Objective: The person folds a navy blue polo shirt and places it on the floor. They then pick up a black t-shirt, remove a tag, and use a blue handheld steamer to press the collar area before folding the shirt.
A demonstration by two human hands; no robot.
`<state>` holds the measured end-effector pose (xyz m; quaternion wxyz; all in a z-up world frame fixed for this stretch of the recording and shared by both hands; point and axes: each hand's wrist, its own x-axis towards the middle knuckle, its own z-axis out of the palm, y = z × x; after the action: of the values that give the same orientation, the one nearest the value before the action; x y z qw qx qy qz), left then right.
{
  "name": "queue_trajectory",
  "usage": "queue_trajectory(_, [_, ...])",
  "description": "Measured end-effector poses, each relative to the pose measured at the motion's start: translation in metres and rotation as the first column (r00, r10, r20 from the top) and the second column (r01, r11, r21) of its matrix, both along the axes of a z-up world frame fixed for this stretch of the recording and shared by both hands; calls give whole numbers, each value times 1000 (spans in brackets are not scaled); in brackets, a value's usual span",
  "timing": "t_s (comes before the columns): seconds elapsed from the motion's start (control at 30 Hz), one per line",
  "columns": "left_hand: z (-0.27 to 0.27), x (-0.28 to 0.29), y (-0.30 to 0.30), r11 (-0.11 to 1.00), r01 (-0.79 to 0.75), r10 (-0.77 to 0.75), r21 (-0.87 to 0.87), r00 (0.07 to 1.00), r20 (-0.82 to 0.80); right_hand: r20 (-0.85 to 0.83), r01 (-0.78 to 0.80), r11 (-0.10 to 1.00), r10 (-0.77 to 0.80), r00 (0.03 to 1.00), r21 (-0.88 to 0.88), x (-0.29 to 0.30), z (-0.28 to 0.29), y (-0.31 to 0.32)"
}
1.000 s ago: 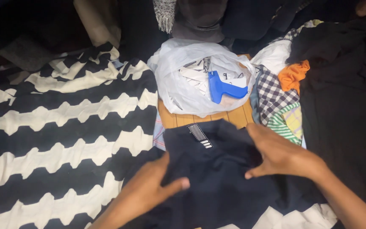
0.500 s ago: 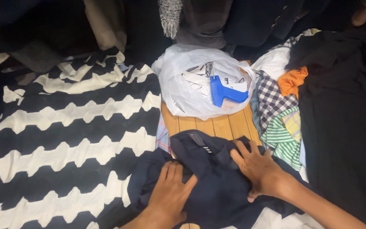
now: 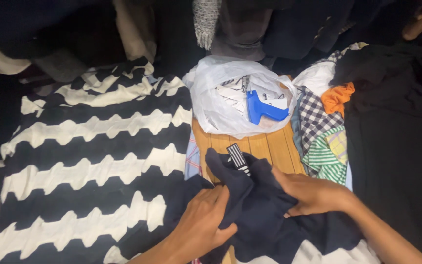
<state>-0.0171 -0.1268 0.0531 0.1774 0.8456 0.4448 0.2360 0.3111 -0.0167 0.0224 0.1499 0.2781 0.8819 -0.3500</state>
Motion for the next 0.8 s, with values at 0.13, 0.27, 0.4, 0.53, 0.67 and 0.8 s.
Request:
queue_trajectory(0.13, [44, -15, -10, 969, -84, 110, -233, 988, 104, -29, 58, 997, -59, 998, -49, -18, 62, -7])
queue_trajectory(0.27, [87, -39, -31, 950, -128, 230, -285, 903, 362, -231, 195, 951, -250, 940, -239, -42, 89, -27])
queue_trajectory(0.4, [101, -74, -68, 880, -218, 424, -422, 759, 494, -421, 166, 902, -341, 841, -398, -75, 70, -50])
queue_trajectory(0.53, [113, -120, -108, 817, -346, 565, -462, 643, 518, -482, 162, 872, -401, 779, -463, -150, 94, -96])
queue_trajectory(0.67, [138, -165, -148, 658, -416, 749, -627, 445, 491, -557, 53, 855, -382, 737, -516, -209, 99, -132])
queue_trajectory(0.8, [147, -210, -181, 512, -502, 848, -697, 426, 316, -584, -41, 811, -383, 716, -583, -255, 103, -165])
